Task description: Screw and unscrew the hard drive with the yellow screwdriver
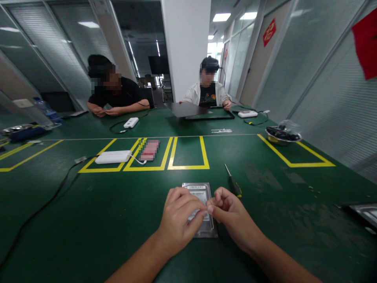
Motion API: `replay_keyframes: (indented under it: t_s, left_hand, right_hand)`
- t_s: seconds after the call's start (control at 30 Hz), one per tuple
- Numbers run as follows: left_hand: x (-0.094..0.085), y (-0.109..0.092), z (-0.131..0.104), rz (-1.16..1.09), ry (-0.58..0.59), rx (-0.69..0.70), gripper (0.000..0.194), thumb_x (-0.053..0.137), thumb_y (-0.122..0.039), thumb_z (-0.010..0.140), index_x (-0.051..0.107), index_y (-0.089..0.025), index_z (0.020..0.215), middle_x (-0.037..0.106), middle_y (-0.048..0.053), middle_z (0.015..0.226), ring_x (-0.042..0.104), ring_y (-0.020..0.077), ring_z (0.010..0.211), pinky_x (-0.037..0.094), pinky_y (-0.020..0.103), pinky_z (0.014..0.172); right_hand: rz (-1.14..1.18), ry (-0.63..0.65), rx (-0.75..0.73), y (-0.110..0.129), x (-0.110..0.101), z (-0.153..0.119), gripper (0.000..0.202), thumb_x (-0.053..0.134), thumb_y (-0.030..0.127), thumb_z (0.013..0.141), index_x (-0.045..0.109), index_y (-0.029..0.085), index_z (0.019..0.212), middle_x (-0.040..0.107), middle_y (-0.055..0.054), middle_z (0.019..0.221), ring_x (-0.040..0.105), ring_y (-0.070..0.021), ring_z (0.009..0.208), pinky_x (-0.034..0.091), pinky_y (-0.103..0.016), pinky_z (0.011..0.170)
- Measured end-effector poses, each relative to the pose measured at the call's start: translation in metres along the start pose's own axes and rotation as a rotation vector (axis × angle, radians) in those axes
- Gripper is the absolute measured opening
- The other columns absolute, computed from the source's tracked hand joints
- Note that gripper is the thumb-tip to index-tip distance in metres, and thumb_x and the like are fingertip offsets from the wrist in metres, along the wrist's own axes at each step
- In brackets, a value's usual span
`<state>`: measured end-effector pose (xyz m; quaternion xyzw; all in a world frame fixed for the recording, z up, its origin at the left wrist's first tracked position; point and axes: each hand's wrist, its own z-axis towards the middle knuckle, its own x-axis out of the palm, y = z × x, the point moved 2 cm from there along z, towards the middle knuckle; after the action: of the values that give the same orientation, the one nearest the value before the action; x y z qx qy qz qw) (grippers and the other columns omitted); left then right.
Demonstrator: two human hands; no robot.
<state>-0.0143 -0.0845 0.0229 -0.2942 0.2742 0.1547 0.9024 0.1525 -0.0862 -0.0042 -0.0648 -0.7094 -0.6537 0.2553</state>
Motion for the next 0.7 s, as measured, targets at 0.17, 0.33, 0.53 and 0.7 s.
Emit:
replay_keyframes:
  t_s: [0.17,0.33,0.53,0.7]
  left_hand:
    - [-0.001,0.001,0.002,-0.014,0.018,-0.028,0.005,0.062,-0.016,0.087,0.065,-0.020,0.089,0.068,0.002,0.086,0.054,0.0209,0.086,0.038,0.037,0.080]
    - [0.004,0.008,0.007,0.007,0.177,-0.062,0.008,0.057,-0.021,0.091,0.065,-0.020,0.091,0.068,0.003,0.088,0.054,0.0214,0.089,0.037,0.036,0.081]
    - [0.012,0.012,0.017,0.111,0.402,-0.039,0.004,0.062,-0.020,0.088,0.065,-0.021,0.090,0.067,0.002,0.090,0.053,0.0225,0.093,0.036,0.036,0.080]
    - [0.022,0.013,0.028,0.202,0.511,0.032,0.001,0.065,-0.021,0.087,0.065,-0.021,0.086,0.067,0.000,0.085,0.054,0.0222,0.090,0.034,0.035,0.077]
  right_hand:
    - [-0.269,-0.110,-0.092,0.010,-0.009,0.002,0.035,0.076,0.041,0.079,0.048,0.020,0.083,0.058,0.001,0.079,0.051,-0.0113,0.070,0.039,-0.024,0.062]
    - [-0.601,-0.224,-0.178,0.007,-0.021,0.007,0.030,0.064,0.046,0.087,0.053,0.020,0.079,0.051,0.002,0.069,0.047,-0.0121,0.061,0.037,-0.025,0.055]
    - [-0.732,-0.285,-0.198,0.002,-0.027,0.010,0.025,0.063,0.041,0.086,0.054,0.020,0.075,0.049,0.002,0.062,0.044,-0.0125,0.055,0.032,-0.025,0.050]
    - [-0.805,-0.315,-0.227,0.005,-0.030,0.012,0.020,0.062,0.035,0.086,0.054,0.020,0.074,0.050,0.002,0.061,0.045,-0.0126,0.054,0.033,-0.025,0.051]
